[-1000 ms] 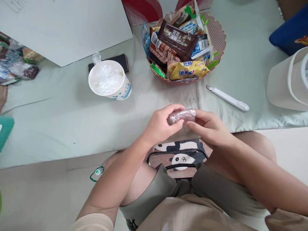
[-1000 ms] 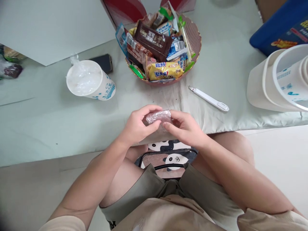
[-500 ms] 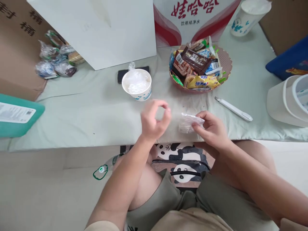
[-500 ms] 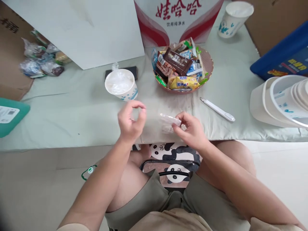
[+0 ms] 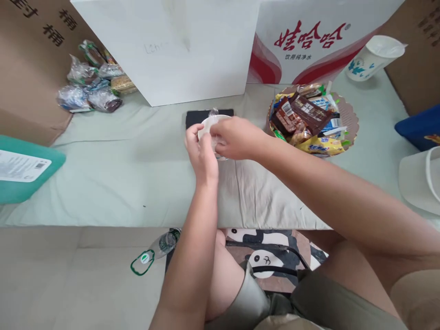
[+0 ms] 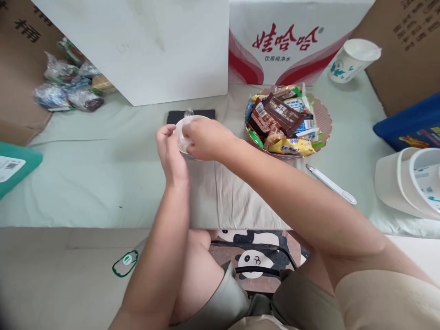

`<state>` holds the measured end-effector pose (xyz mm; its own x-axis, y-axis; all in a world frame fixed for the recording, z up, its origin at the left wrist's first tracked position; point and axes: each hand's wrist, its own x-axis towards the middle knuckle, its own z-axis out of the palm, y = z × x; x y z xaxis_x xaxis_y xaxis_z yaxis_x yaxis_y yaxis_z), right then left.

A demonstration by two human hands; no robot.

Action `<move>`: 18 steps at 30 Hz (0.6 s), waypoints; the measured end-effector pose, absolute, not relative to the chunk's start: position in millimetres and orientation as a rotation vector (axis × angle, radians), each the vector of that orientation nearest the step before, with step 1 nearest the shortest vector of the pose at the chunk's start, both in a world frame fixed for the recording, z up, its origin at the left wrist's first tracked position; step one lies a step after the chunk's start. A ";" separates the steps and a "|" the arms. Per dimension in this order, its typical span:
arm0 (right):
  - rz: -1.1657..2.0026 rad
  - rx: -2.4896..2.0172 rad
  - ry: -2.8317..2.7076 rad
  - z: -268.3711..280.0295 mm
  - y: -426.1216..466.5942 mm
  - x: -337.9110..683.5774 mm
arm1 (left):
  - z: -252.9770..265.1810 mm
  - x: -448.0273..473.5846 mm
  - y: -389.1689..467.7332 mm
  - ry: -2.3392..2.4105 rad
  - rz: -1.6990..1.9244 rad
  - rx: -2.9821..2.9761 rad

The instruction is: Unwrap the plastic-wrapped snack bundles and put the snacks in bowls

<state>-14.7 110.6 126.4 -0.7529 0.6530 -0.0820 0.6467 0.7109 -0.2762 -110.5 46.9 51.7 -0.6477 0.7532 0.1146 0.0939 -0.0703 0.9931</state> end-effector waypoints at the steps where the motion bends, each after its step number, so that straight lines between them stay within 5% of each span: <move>1: 0.562 -1.092 -2.980 123.9 112.6 -19.0 | 52.8 -110.0 46.3 1.710 1.730 0.899; 6: 0.722 -1.189 -3.139 122.2 108.6 -23.9 | 54.2 -113.0 46.1 1.662 1.651 0.861; 11: 0.485 -1.020 -3.196 126.3 99.7 -17.9 | 53.4 -116.6 50.4 1.775 1.586 0.880; 18: 0.189 -0.948 -2.335 128.2 57.0 115.5 | 51.4 -96.5 49.5 1.867 1.400 1.052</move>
<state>115.5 57.0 128.2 -0.5614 0.6729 0.4818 0.5865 0.7342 -0.3420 -96.5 49.5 51.4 -0.5254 0.8508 0.0118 0.2501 0.1411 0.9579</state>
